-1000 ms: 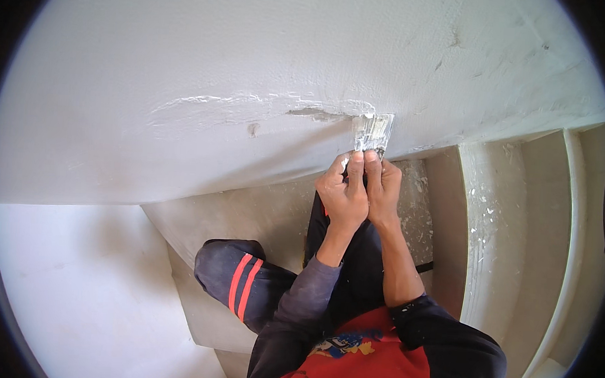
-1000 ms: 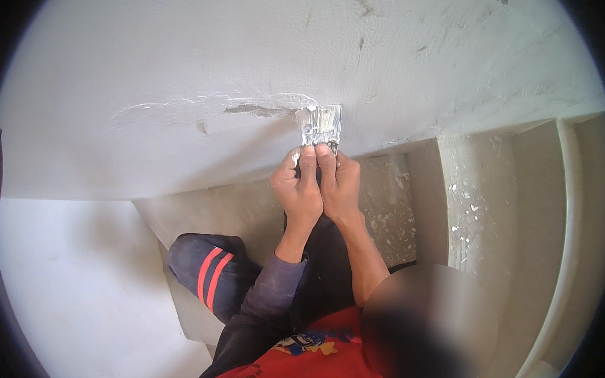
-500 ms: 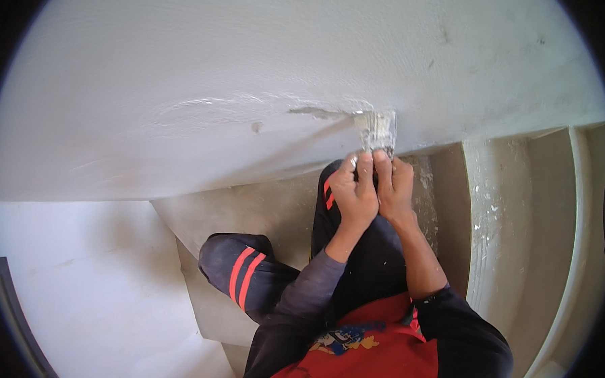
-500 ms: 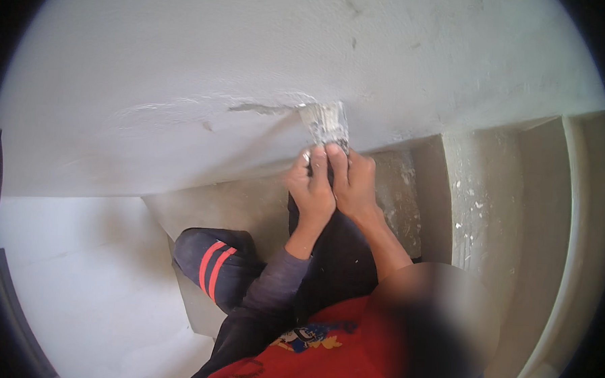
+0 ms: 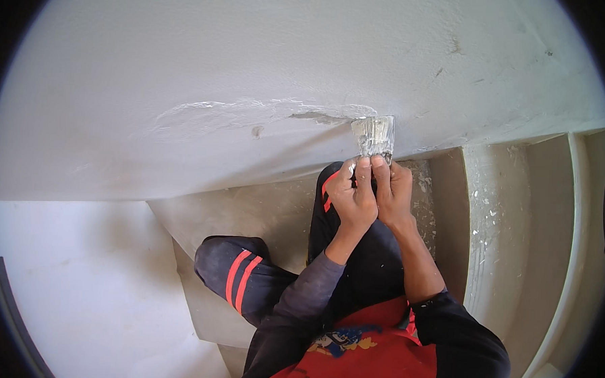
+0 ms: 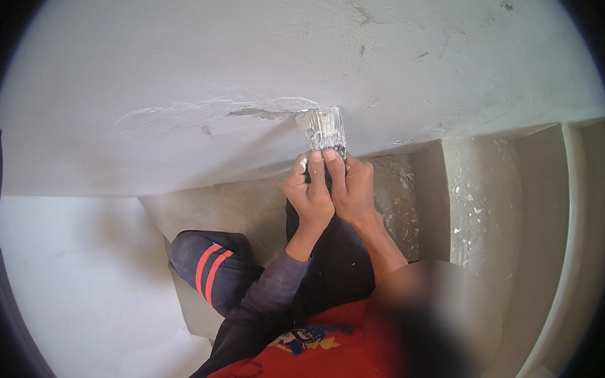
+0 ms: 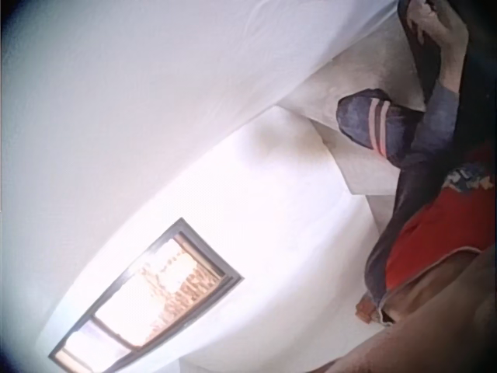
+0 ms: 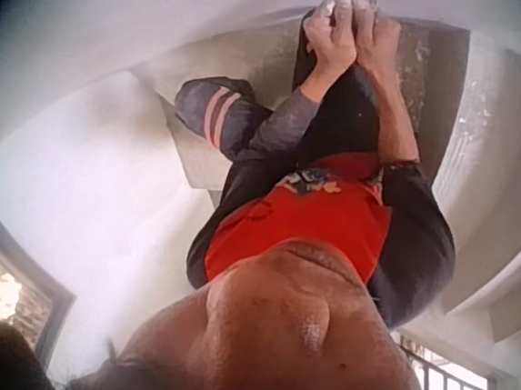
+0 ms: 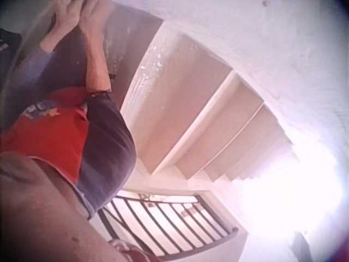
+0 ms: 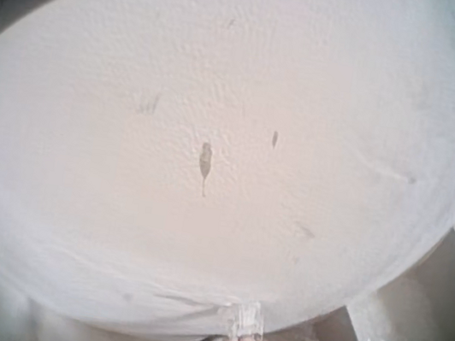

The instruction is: The person applies plaster to a curved wall adjacent to a spiral staircase using a metal trowel. They spread the material in vertical strokes and smooth the surface, working on different sections of the wall while standing on the stairs.

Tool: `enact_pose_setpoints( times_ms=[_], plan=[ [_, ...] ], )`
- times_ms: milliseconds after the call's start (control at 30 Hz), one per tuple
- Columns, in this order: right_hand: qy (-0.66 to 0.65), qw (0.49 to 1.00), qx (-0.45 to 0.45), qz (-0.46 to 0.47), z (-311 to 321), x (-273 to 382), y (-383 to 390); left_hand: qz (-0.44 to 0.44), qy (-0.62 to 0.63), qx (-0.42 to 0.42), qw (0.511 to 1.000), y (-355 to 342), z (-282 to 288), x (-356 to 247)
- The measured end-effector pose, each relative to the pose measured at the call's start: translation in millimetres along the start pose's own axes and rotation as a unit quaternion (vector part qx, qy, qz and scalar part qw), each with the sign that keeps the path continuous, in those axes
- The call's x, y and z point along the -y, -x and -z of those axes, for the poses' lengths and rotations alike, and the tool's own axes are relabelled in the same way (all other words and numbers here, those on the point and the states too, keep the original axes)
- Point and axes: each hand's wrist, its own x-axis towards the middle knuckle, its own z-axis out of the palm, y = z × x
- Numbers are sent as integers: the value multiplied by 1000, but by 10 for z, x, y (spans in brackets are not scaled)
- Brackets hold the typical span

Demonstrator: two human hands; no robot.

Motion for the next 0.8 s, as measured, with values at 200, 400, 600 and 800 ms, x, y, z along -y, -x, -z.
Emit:
enact_pose_setpoints(
  times_ms=[200, 400, 600, 800],
  plan=[
    [26, 999, 0, -33, -27, 35, 26, 35, 2, 17, 999, -46, 58, -47],
    [21, 999, -14, -20, -59, 220, -7, 15, -16, 2, 1000, -137, 31, -190],
    [73, 997, 4, -2, 41, 370, -44, 27, -9, 2, 1000, -69, 20, -252],
    [126, 992, 27, 17, 129, 462, -97, 32, 7, 5, 999, -72, -40, -203]
  ],
)
